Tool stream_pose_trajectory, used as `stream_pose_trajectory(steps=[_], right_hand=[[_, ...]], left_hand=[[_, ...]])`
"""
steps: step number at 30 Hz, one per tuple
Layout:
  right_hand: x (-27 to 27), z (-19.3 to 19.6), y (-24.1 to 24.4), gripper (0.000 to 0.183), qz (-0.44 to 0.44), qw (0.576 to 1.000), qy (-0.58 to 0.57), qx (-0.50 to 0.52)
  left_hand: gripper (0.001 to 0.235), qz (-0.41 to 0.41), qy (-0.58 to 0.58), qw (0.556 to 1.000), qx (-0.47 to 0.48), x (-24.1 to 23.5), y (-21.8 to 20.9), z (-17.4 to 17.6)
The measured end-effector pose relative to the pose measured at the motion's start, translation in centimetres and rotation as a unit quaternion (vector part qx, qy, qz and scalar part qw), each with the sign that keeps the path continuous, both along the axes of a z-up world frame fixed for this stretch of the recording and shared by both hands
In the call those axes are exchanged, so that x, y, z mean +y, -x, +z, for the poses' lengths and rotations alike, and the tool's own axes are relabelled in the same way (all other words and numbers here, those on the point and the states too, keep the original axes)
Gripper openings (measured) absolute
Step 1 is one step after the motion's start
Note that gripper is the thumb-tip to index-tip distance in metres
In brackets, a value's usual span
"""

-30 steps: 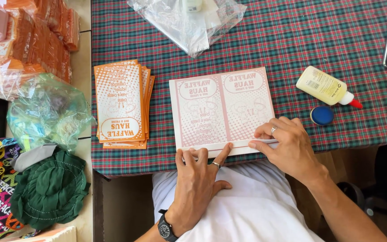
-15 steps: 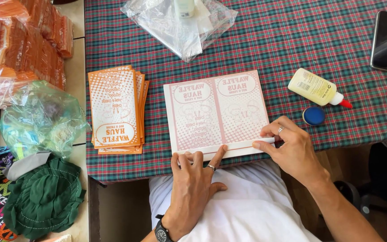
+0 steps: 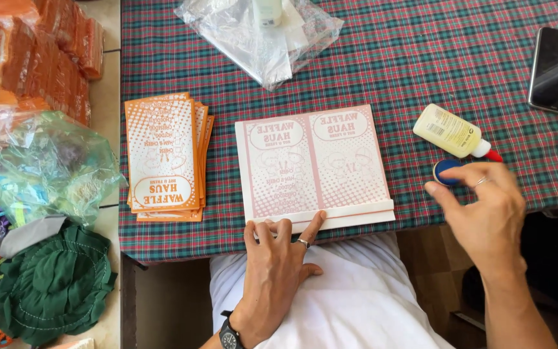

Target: Folding and gluing printed paper sheets to assemble paper bags for a food service business.

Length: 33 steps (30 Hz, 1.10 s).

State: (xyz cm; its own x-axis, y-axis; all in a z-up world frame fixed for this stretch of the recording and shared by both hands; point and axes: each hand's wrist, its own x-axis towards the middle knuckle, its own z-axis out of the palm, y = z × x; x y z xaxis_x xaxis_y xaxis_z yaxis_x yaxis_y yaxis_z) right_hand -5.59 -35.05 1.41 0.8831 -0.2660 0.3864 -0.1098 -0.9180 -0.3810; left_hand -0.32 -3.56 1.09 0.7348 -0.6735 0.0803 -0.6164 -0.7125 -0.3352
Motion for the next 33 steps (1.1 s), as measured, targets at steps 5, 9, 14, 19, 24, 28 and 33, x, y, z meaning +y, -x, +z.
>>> stream_pose_trajectory(steps=[5, 9, 14, 19, 24, 28, 33], right_hand=[[-1.1, -1.3, 0.0, 0.034, -0.019, 0.997, 0.072, -0.006], [3.8, 1.9, -0.7, 0.025, 0.057, 0.997, 0.022, -0.054], [10.0, 2.3, -2.1, 0.041, 0.272, 0.96, -0.068, -0.027], [8.4, 0.6, -2.0, 0.038, 0.281, 0.958, -0.052, -0.03], [4.4, 0.6, 0.1, 0.038, 0.219, 0.975, -0.027, -0.021], [8.5, 0.7, -1.5, 0.031, 0.26, 0.963, -0.056, -0.04], [8.7, 0.3, -2.5, 0.035, 0.309, 0.948, -0.07, -0.036]], left_hand=[[0.114, 0.004, 0.027, 1.0, 0.015, 0.1, 0.0, -0.2], [0.114, 0.006, 0.053, 0.998, 0.015, 0.0, 0.2, -0.6], [0.113, 0.009, 0.061, 0.998, 0.023, 0.0, 0.3, -0.3], [0.111, 0.005, 0.036, 0.999, 0.027, 0.2, 0.4, -0.2], [0.109, 0.011, 0.047, 0.998, 0.042, 0.2, 0.4, -0.1], [0.104, 0.01, 0.042, 0.998, 0.048, 0.1, 0.4, 0.1], [0.106, 0.009, 0.05, 0.997, 0.049, 0.1, 0.3, 0.0]])
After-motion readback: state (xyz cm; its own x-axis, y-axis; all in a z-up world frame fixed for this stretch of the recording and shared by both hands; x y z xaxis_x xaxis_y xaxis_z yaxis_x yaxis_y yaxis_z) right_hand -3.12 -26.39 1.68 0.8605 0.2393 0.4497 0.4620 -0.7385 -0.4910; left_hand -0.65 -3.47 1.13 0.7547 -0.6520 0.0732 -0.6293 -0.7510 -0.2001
